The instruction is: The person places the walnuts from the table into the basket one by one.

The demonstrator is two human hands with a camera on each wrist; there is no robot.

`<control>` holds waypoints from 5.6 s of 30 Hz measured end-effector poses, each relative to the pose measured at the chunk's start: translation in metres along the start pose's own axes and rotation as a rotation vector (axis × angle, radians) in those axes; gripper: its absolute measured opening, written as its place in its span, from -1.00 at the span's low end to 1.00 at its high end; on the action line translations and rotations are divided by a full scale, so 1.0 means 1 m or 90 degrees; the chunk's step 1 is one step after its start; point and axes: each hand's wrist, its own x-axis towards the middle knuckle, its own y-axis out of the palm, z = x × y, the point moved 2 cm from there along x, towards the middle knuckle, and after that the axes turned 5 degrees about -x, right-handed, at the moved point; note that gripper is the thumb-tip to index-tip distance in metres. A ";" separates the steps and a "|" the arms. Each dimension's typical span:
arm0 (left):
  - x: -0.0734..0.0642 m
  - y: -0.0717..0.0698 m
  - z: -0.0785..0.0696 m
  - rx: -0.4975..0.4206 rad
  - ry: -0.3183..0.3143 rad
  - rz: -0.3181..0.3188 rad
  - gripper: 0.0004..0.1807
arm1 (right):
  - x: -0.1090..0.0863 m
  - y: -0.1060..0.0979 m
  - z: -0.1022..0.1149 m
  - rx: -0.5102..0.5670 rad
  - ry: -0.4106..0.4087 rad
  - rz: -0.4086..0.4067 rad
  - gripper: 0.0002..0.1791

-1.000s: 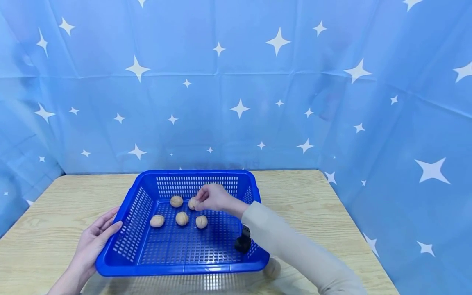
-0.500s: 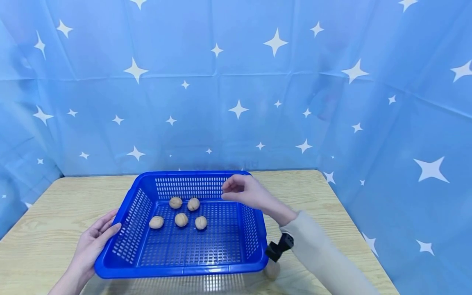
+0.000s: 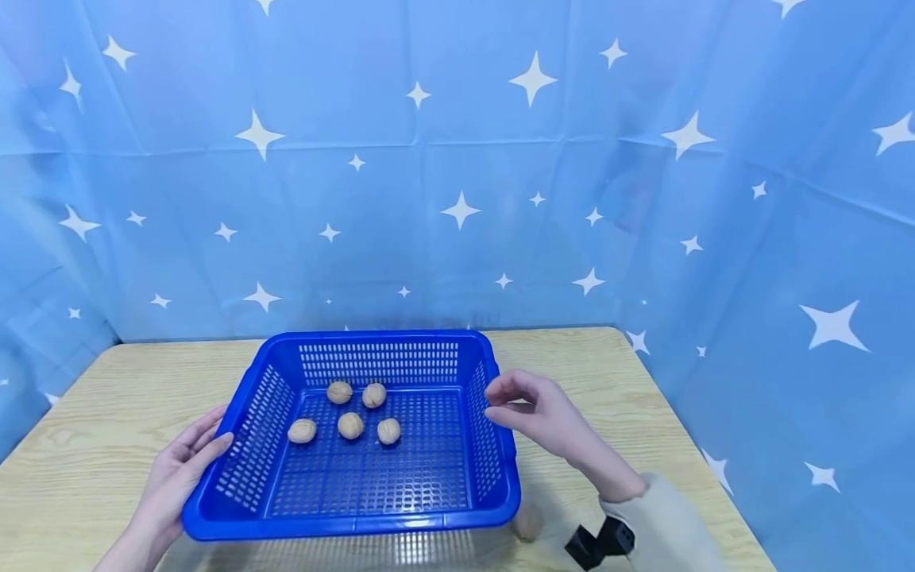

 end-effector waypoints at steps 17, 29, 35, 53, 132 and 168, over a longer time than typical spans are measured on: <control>0.000 0.000 -0.001 -0.022 0.001 0.005 -0.33 | -0.070 0.012 -0.056 0.008 0.119 -0.119 -0.77; 0.001 0.000 0.000 -0.009 0.000 0.005 -0.33 | -0.088 0.042 -0.090 -0.021 0.141 -0.043 -0.60; -0.002 0.003 0.006 -0.005 -0.031 0.007 -0.31 | -0.096 0.043 -0.092 -0.039 0.165 0.024 -0.57; -0.001 -0.002 0.002 -0.016 -0.009 -0.001 -0.33 | -0.088 0.035 -0.090 -0.075 0.149 -0.035 -0.62; -0.002 0.000 0.000 -0.002 0.023 -0.007 -0.33 | 0.118 0.161 0.019 -0.126 -0.218 0.368 -0.65; -0.001 -0.003 -0.021 0.296 0.099 0.073 -0.32 | 0.116 0.147 0.026 -0.238 -0.177 0.433 -0.56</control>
